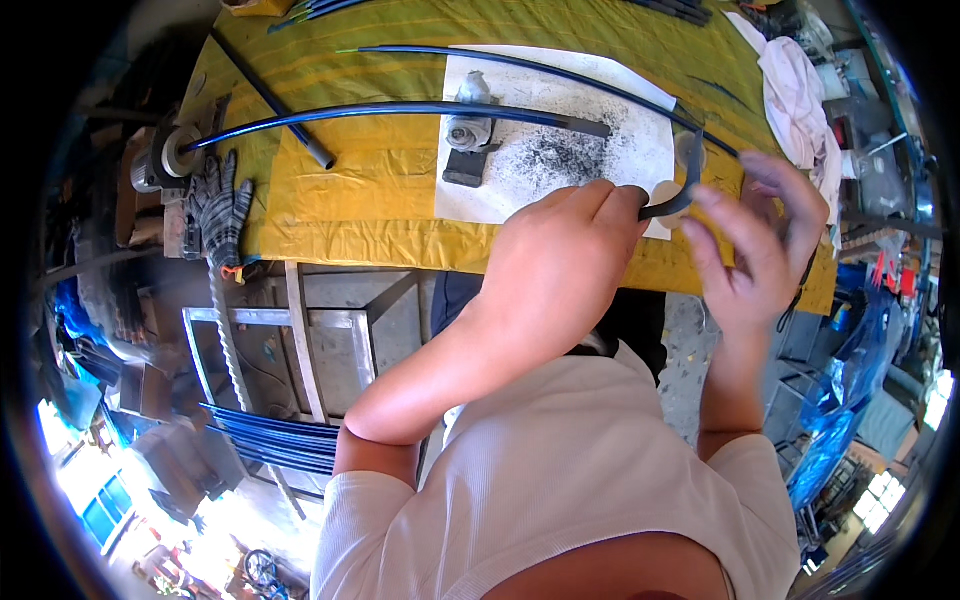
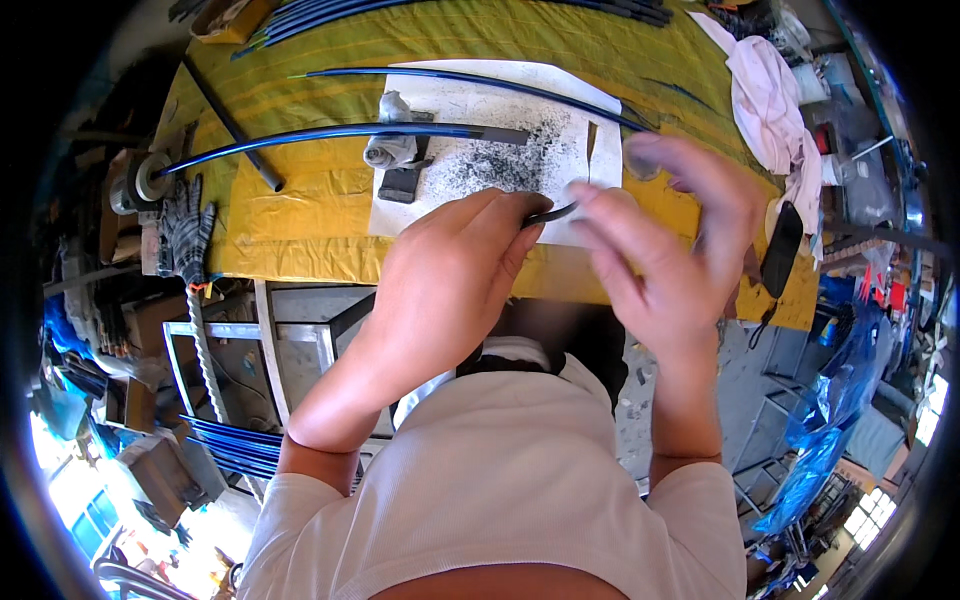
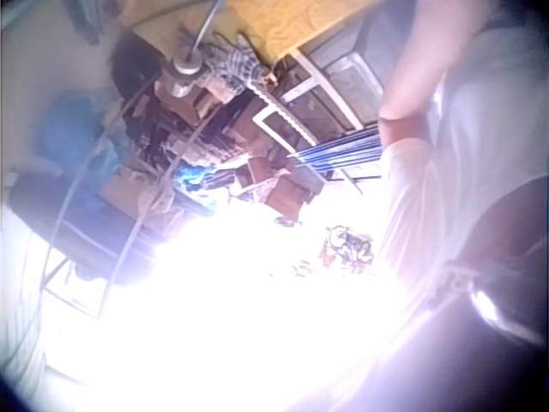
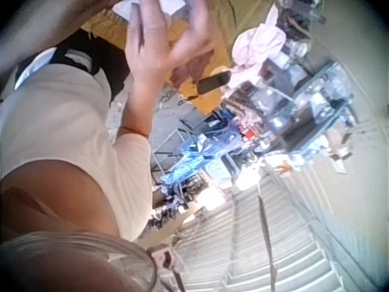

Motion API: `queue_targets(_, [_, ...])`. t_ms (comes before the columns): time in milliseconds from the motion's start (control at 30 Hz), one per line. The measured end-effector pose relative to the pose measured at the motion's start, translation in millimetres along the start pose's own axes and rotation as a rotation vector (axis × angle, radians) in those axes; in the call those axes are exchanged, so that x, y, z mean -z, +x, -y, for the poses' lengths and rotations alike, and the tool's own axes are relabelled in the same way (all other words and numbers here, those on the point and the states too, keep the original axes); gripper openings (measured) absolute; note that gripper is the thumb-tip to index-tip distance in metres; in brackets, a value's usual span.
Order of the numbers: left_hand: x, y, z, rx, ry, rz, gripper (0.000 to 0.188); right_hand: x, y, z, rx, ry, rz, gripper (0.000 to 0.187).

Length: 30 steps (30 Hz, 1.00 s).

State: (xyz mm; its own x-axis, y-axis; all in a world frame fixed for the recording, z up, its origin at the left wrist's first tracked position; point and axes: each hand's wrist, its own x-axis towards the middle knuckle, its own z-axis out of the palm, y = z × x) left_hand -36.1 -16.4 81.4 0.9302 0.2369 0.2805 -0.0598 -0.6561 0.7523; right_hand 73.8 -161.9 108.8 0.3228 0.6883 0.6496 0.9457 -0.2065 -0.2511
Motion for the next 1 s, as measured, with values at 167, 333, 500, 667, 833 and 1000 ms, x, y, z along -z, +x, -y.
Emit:
queue_targets(167, [7,3,-20,0.03,0.119,0.161,0.014,9,-4,2,0.089,-0.119,-0.017,0.019])
queue_targets(333, [-17,13,-20,-0.379,0.156,-0.029,0.012,37,-17,0,0.08,-0.161,0.033,0.016])
queue_targets(500, [-44,22,-35,-0.131,-0.321,0.119,0.008,64,-50,-7,0.088,-0.277,-0.034,0.016])
queue_targets(667, [-33,45,-39,0.276,-0.899,0.01,0.022,132,-99,-4,-0.323,-0.356,0.275,0.016])
queue_targets(833, [-36,39,-32,0.348,-0.923,0.038,0.019,165,-185,-12,-0.942,-0.477,0.774,0.043])
queue_targets(1000, [-48,26,-31,0.3,-0.891,0.039,0.019,81,-87,-11,-0.592,0.304,0.07,0.047])
